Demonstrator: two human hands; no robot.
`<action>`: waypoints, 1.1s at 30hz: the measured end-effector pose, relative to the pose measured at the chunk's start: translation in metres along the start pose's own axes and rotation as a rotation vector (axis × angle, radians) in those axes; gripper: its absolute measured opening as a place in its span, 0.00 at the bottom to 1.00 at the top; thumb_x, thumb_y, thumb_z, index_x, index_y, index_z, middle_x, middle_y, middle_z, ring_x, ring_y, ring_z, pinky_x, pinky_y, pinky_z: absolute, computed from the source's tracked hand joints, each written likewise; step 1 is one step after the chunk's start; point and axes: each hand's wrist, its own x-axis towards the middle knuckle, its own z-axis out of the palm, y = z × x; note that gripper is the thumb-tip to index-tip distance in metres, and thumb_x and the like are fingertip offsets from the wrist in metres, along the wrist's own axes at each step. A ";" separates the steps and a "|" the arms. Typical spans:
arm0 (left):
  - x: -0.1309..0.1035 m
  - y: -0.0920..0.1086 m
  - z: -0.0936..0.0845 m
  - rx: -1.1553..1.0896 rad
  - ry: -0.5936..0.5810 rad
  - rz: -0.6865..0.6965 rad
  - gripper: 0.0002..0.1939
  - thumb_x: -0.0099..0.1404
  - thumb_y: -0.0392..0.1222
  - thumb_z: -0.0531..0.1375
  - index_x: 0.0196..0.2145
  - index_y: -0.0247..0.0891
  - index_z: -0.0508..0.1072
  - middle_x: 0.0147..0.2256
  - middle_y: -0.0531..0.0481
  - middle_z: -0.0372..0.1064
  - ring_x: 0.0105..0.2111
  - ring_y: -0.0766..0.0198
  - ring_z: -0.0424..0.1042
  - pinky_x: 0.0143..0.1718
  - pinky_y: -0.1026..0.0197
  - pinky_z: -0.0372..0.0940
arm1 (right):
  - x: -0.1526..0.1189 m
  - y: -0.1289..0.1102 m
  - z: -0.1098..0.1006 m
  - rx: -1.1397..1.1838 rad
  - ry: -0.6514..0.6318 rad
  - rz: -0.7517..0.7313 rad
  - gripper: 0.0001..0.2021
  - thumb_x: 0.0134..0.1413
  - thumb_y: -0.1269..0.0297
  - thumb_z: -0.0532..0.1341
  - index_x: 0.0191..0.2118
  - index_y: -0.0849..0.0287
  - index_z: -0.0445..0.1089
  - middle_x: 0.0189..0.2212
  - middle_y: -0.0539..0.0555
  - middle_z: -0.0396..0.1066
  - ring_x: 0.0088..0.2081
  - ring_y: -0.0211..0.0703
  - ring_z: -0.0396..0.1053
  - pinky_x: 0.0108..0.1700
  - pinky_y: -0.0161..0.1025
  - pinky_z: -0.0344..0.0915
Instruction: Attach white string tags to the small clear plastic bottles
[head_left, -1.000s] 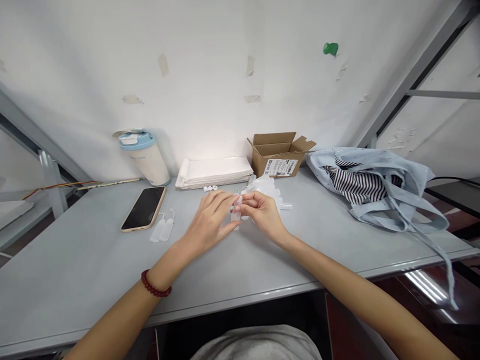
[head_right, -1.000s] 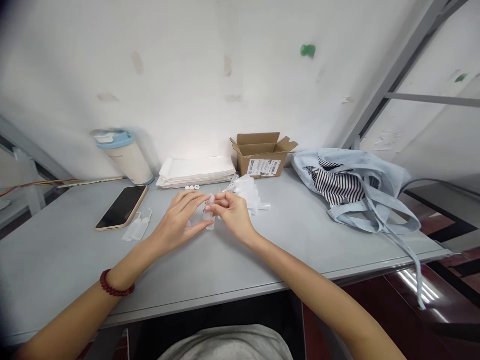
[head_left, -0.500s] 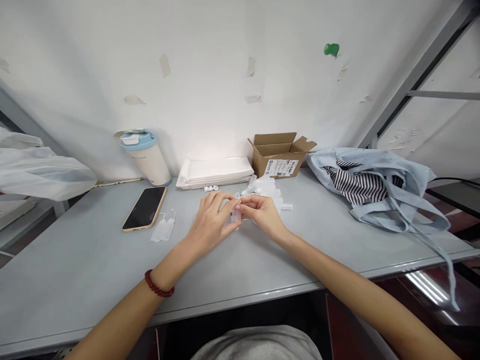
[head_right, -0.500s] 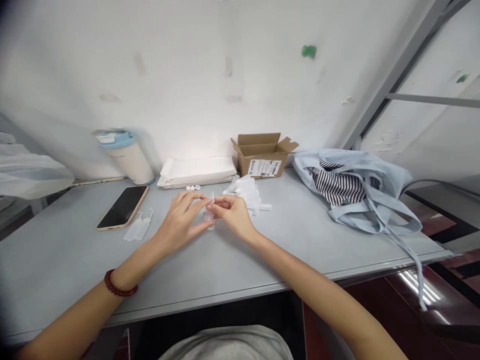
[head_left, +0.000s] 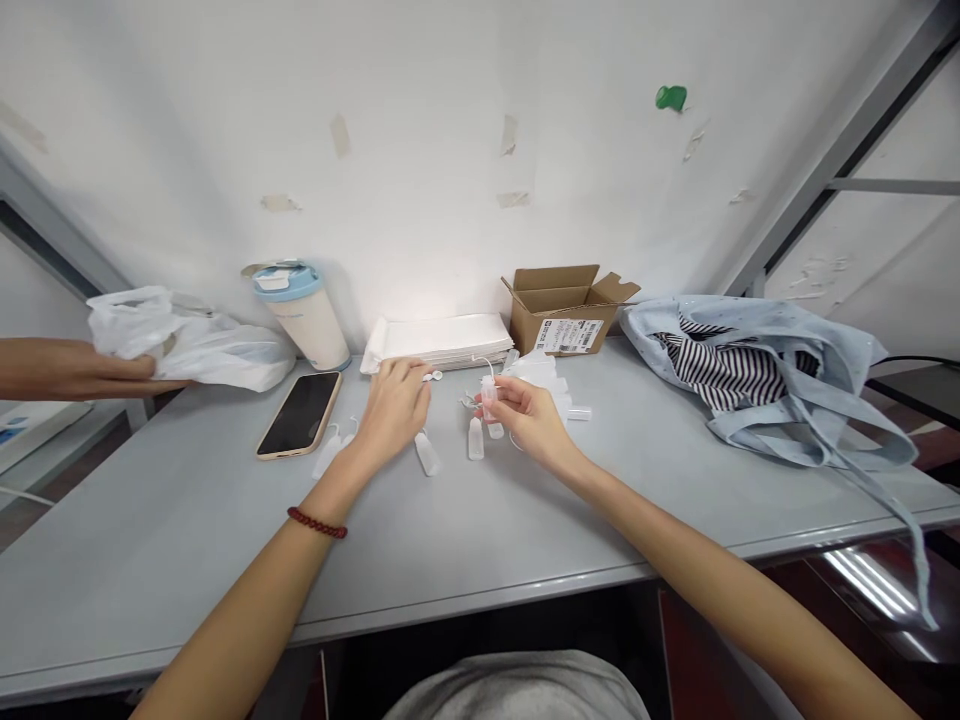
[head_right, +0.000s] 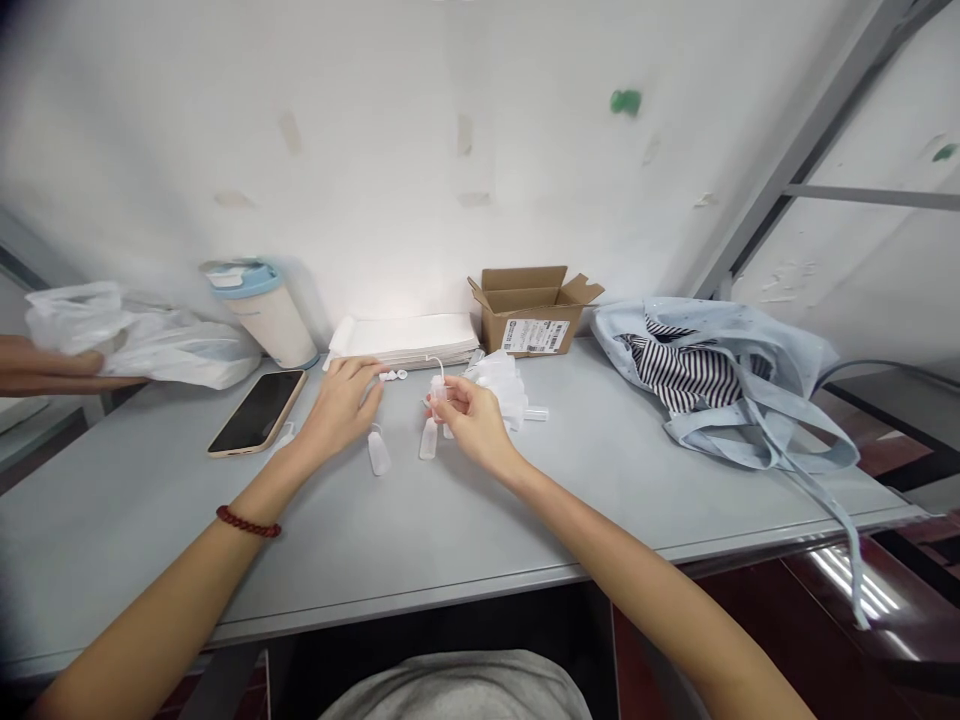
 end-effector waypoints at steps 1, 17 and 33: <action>0.001 -0.008 0.004 0.046 -0.031 -0.033 0.14 0.67 0.34 0.48 0.45 0.34 0.71 0.45 0.40 0.68 0.49 0.50 0.61 0.49 0.46 0.60 | 0.001 0.000 0.000 -0.016 -0.001 -0.012 0.16 0.47 0.59 0.64 0.42 0.60 0.70 0.35 0.55 0.74 0.36 0.44 0.74 0.40 0.42 0.69; 0.003 -0.054 0.034 0.118 -0.287 -0.004 0.23 0.58 0.23 0.46 0.48 0.31 0.67 0.48 0.37 0.64 0.49 0.52 0.63 0.49 0.50 0.62 | 0.002 0.003 0.001 -0.060 -0.010 -0.063 0.17 0.48 0.59 0.63 0.44 0.59 0.69 0.37 0.55 0.73 0.35 0.43 0.73 0.42 0.44 0.69; 0.000 -0.053 0.032 0.154 -0.296 -0.214 0.26 0.56 0.24 0.48 0.52 0.31 0.68 0.45 0.35 0.61 0.49 0.46 0.59 0.47 0.46 0.61 | 0.000 0.003 0.003 -0.111 -0.045 -0.073 0.16 0.50 0.59 0.62 0.45 0.59 0.68 0.38 0.56 0.72 0.36 0.44 0.74 0.40 0.44 0.69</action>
